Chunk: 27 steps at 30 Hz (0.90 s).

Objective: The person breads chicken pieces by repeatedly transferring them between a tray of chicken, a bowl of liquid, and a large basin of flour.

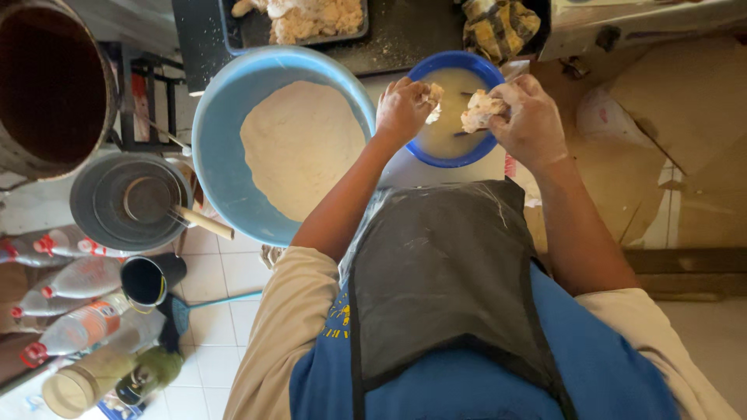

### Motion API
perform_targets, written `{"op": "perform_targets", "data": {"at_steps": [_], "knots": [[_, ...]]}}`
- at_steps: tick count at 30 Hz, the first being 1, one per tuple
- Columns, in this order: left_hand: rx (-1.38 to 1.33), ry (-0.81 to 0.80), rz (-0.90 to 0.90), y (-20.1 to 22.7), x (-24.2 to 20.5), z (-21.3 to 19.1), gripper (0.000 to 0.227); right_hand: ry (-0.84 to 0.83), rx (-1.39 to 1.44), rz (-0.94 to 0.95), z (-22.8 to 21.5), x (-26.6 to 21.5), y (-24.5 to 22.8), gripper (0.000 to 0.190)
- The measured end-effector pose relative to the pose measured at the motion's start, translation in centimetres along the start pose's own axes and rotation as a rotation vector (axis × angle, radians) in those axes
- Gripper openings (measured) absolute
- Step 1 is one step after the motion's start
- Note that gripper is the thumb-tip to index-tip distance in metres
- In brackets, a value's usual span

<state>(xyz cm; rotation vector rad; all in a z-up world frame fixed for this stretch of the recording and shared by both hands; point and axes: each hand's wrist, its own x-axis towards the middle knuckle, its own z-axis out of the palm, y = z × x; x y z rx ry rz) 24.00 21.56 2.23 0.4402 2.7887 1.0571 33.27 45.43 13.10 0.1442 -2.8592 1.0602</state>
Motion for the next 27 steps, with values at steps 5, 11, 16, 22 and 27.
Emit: {"op": "perform_targets", "data": {"at_steps": [5, 11, 16, 22, 27], "knots": [[-0.118, 0.044, -0.037, 0.0, -0.9, 0.2, 0.025, -0.008, 0.018, -0.022, -0.2, 0.6, 0.3, 0.031], [-0.135, 0.052, -0.052, 0.0, -1.8, 0.0, 0.030, -0.025, -0.003, -0.114, -0.1, 1.5, -0.1, 0.033], [-0.220, 0.087, -0.090, -0.2, -2.5, 0.3, 0.034, -0.035, 0.002, -0.131, -0.8, 2.1, -0.3, 0.028], [-0.241, 0.034, -0.175, 0.5, -2.7, 0.2, 0.033, -0.023, 0.036, -0.123, -1.4, 2.6, -1.0, 0.029], [-0.285, 0.051, -0.124, 0.4, -2.6, 0.5, 0.033, -0.014, 0.045, -0.128, -1.9, 2.5, -1.5, 0.027]]}}
